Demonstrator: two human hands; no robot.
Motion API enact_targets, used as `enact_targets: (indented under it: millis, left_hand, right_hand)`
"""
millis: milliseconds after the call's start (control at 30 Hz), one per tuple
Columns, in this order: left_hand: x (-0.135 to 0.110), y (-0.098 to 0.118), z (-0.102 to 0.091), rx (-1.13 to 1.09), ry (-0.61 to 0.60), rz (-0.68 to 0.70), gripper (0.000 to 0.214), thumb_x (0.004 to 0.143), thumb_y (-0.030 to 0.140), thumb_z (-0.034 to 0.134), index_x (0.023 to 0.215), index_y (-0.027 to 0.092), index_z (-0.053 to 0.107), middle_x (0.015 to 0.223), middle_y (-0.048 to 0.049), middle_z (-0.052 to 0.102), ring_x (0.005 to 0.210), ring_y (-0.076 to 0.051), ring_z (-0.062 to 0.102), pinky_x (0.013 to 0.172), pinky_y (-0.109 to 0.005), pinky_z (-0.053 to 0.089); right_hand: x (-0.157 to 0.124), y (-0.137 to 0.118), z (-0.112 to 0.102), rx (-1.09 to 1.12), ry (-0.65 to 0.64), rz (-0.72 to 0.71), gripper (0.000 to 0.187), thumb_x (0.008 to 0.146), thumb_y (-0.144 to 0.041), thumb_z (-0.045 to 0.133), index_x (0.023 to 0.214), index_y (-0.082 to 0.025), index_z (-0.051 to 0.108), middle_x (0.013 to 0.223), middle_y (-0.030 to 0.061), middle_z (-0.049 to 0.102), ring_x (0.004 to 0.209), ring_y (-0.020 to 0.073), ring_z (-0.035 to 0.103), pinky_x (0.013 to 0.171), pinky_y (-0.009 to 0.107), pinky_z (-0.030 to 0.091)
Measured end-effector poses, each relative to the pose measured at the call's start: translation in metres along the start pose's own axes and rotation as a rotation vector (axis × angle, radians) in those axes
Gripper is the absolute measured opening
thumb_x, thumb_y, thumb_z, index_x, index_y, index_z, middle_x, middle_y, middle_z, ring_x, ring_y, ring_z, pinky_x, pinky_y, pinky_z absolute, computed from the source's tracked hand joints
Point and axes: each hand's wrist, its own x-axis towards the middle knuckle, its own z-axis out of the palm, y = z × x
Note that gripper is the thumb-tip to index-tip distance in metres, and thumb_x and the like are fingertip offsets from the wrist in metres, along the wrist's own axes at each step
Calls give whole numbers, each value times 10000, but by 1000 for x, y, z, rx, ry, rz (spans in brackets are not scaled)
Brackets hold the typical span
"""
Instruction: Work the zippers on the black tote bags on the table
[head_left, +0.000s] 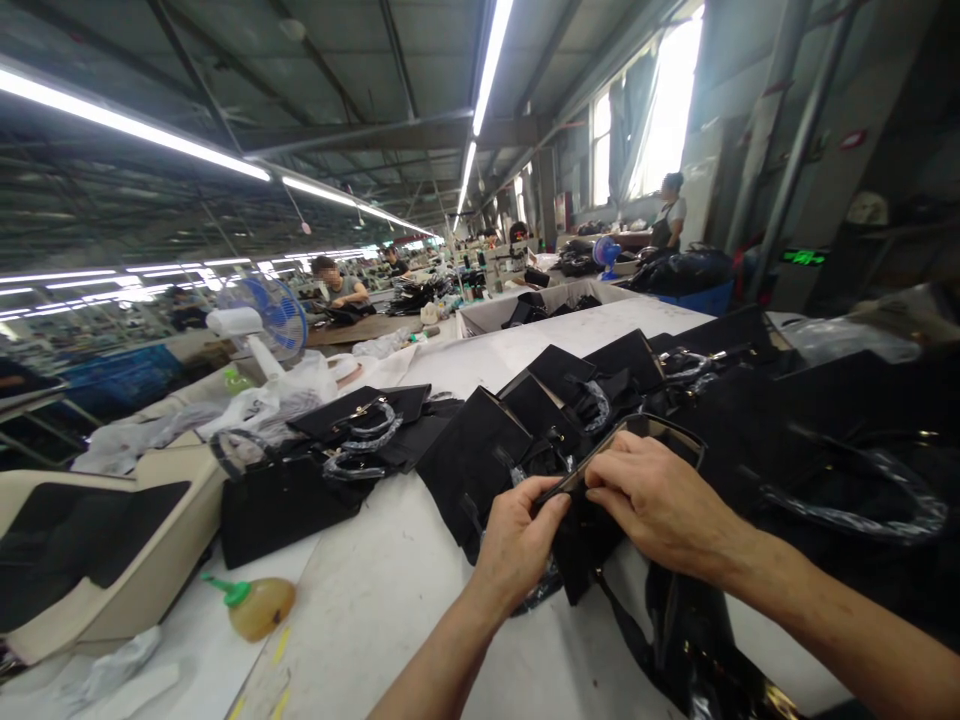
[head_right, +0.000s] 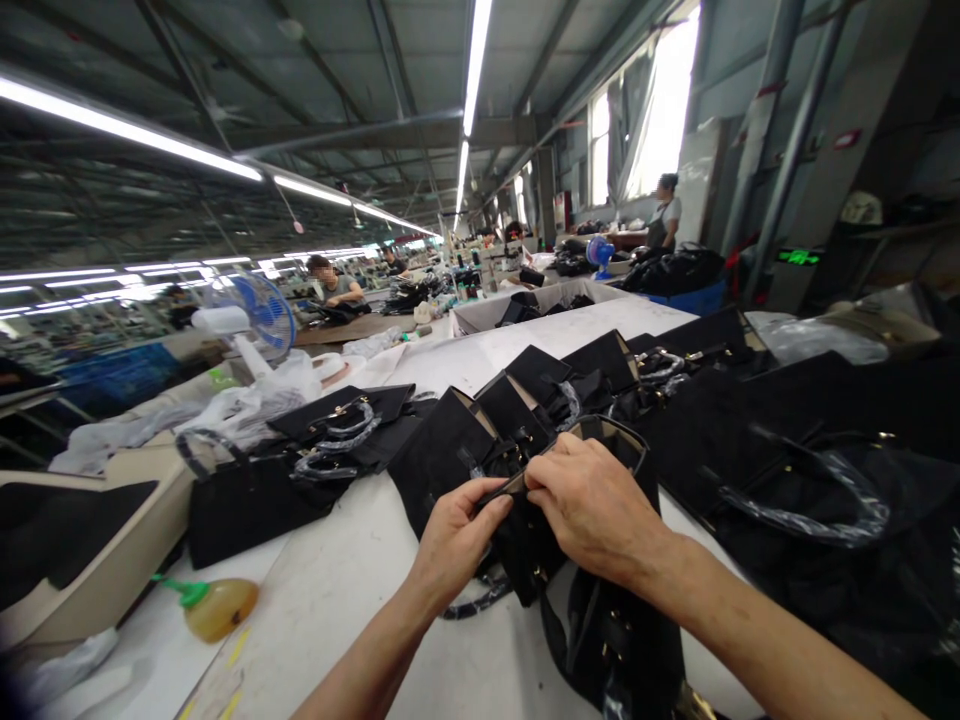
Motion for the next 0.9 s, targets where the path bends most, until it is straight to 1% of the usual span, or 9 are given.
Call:
enact_targets:
  millis: [33,133,233,300,433,533,633,767,900]
  left_hand:
    - [0,0,0,-7,-6,-1,227,875,318,575,1025,214,710,952,-15,730,900,-194,642,865,-292,473]
    - [0,-1,-1,-30,-20,7,247,873,311,575,1064,214,697,1006,-20,726,935,-200,640,888,-299,472]
    - [-1,-3,-1,-59,-33,6,264,865,294,586,1102,224,678,1057,-19,717,972,-201,634,898,-298,470]
    - [-1,-4,-1,-76,-43,0,266,860,291,593,1104,224,675,1053,-21,717,971,-201,632,886,-296,473]
    - [-1,-6,0,-102,-52,-12,272,861,302,596,1112,223,664,1038,-22,717,928,-189,630,845,-291,481]
    - [-1,-6,1,-129,-53,-8,283,849,281,610,1120,213,654,1045,-27,714,926,-185,634,848,-290,482]
    - [-1,-4,1,-152,-55,-4,282,845,259,614,1118,203,650,1066,-33,710,941,-181,635,855,-285,483]
    - [-2,-1,2,-225,-68,-15,307,833,238,631,1137,199,628,1106,-41,706,987,-179,641,888,-281,482]
    - [-2,-2,3,-283,-80,-34,331,802,196,656,1130,182,615,1098,-52,708,985,-175,651,873,-267,494]
  right_hand:
    - [-1,-1,-2,39,-27,6,116,875,-108,529,855,-189,610,873,42,598,895,203,515,786,346,401]
    - [0,-3,-9,97,-167,52,213,853,-110,555,1010,-232,634,957,45,586,909,205,541,823,355,418]
    - [2,-6,-16,78,-305,82,232,843,-125,555,1020,-245,644,973,51,584,915,217,561,822,354,436]
    - [4,-7,-18,44,-354,74,228,848,-128,537,998,-250,658,947,50,589,904,220,576,803,344,441]
    - [4,-3,-17,-51,-373,116,247,883,-171,486,1024,-263,666,883,57,589,847,233,596,748,352,438]
    - [3,-1,-17,-42,-378,137,267,874,-171,487,1072,-264,640,893,57,594,860,233,601,742,342,435]
    - [2,0,-16,-6,-355,122,279,855,-150,490,1072,-263,622,915,49,597,869,222,600,752,330,434]
    - [1,0,-15,-5,-337,74,400,842,-116,452,1168,-301,594,899,38,603,873,218,612,767,329,443]
    - [-1,1,-14,-57,-388,101,271,840,-128,435,988,-217,644,880,71,634,843,224,635,719,311,445]
